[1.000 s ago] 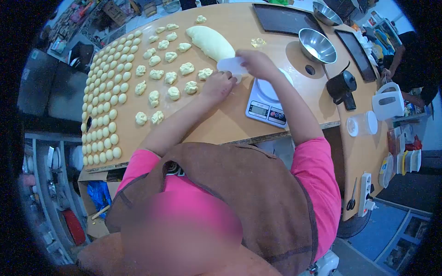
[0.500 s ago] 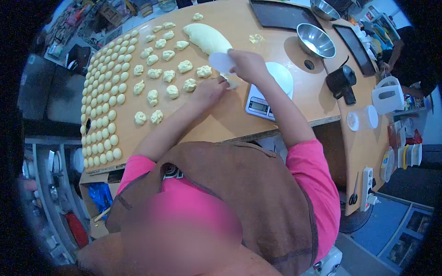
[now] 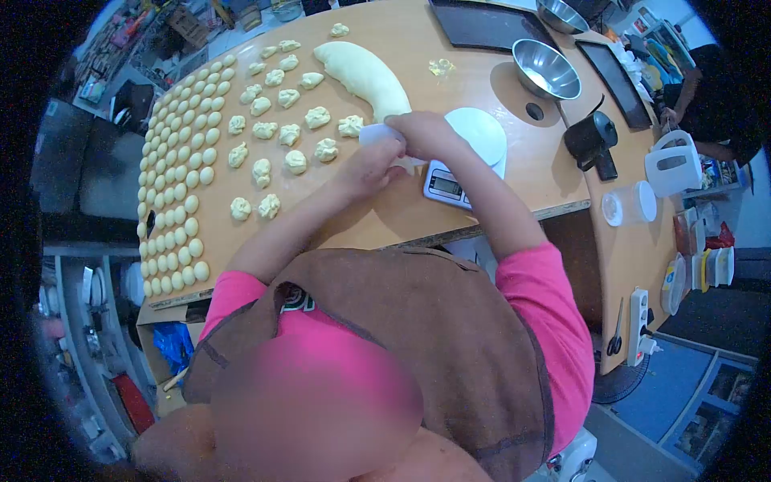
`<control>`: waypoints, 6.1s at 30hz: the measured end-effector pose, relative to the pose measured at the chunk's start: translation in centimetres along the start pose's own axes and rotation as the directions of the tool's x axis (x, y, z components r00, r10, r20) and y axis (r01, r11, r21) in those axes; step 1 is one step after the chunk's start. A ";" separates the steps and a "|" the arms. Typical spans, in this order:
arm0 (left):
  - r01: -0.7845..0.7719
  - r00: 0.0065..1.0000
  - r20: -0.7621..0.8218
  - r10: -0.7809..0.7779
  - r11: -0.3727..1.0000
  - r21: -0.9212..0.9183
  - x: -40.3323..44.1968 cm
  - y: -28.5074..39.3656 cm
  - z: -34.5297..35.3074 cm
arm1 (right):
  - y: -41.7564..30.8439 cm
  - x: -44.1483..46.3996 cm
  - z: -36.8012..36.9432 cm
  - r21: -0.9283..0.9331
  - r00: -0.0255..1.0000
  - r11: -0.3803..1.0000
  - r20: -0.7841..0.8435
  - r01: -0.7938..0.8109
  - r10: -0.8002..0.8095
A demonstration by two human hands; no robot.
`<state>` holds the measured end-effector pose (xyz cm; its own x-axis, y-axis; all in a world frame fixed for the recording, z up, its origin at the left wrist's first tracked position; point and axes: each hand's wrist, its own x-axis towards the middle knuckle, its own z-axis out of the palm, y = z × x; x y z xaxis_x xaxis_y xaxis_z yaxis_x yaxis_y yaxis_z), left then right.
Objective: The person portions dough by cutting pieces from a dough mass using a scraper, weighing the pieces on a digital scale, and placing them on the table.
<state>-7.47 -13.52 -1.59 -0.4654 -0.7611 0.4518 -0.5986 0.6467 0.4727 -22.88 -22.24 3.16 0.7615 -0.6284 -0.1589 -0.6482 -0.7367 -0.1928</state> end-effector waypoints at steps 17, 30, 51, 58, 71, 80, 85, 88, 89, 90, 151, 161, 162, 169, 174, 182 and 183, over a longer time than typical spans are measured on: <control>-0.221 0.975 0.011 0.221 0.971 0.089 13.3 0.0 1.9 | 8.8 -15.3 -0.9 0.753 0.205 0.636 -0.658 0.166 0.725; -0.052 0.919 -0.373 0.126 0.978 0.200 8.7 -1.4 -0.3 | 7.4 -12.9 -0.3 0.749 0.308 0.653 -0.651 0.114 0.694; 0.052 0.959 0.226 -0.170 0.893 0.448 0.9 2.2 1.6 | 5.6 3.0 -2.6 0.032 0.939 0.960 -0.216 0.280 -0.267; 0.060 0.985 0.123 -0.123 0.905 0.422 0.5 1.0 1.6 | 4.7 5.2 -1.9 -0.100 0.947 0.960 -0.166 0.260 -0.274; -0.045 0.982 -0.152 0.109 0.927 0.373 1.1 0.8 1.0 | 4.7 0.2 -2.8 0.406 0.964 0.909 -0.194 -0.091 0.183; -0.403 0.851 -0.295 0.435 0.900 0.165 10.0 1.3 -1.1 | 8.5 -6.2 -3.3 0.932 0.769 0.341 -0.307 0.123 0.560; -0.206 0.976 0.088 0.199 0.976 0.076 13.2 0.5 5.3 | 11.7 -11.2 -2.6 0.886 0.539 0.462 -0.414 0.051 0.734; -0.213 0.967 -0.107 0.233 0.962 0.169 11.6 1.3 6.0 | 12.7 -12.3 0.1 0.761 0.438 0.635 -0.531 -0.129 0.725; -0.177 0.963 -0.168 0.212 0.963 0.204 11.4 1.5 5.6 | 12.9 -12.5 0.9 0.629 0.393 0.730 -0.621 -0.268 0.678; -0.172 0.963 -0.169 0.209 0.963 0.209 11.6 1.2 6.0 | 12.1 -12.6 0.9 0.628 0.398 0.733 -0.621 -0.262 0.675; 0.386 0.894 0.002 -0.447 0.773 0.504 1.8 -0.3 -5.2 | -2.0 9.6 -4.8 -0.399 0.987 0.917 -0.142 0.013 -0.076; 0.434 0.852 0.046 -0.522 0.751 0.497 5.1 -2.4 -2.0 | 0.4 5.9 -2.6 -0.104 0.969 0.986 -0.226 -0.127 0.100; 0.398 0.878 0.046 -0.476 0.780 0.483 4.8 -2.6 -1.6 | 0.2 5.1 -1.8 -0.106 0.971 0.987 -0.219 -0.125 0.099; 0.406 0.904 -0.052 -0.425 0.815 0.413 3.7 -4.4 0.3 | 0.8 3.1 1.1 0.151 0.814 0.962 -0.513 -0.226 0.272; 0.396 0.890 0.042 -0.455 0.814 0.426 3.7 -2.8 -0.3 | -0.3 2.7 -4.8 0.059 0.842 0.992 -0.526 -0.109 0.124; 0.380 0.922 -0.063 -0.381 0.868 0.318 2.6 -3.4 0.1 | 0.0 5.6 -2.8 -0.183 0.983 0.979 -0.175 -0.089 0.057; 0.369 0.929 -0.088 -0.359 0.891 0.264 2.4 -3.3 0.2 | 0.2 4.9 -2.3 -0.177 0.984 0.980 -0.166 -0.090 0.060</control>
<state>-6.75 -17.45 -2.24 -0.1602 -0.9349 0.3168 -0.8773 0.2820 0.3884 -19.25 -26.05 4.57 0.7100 -0.7042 -0.0071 -0.7042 -0.7100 -0.0029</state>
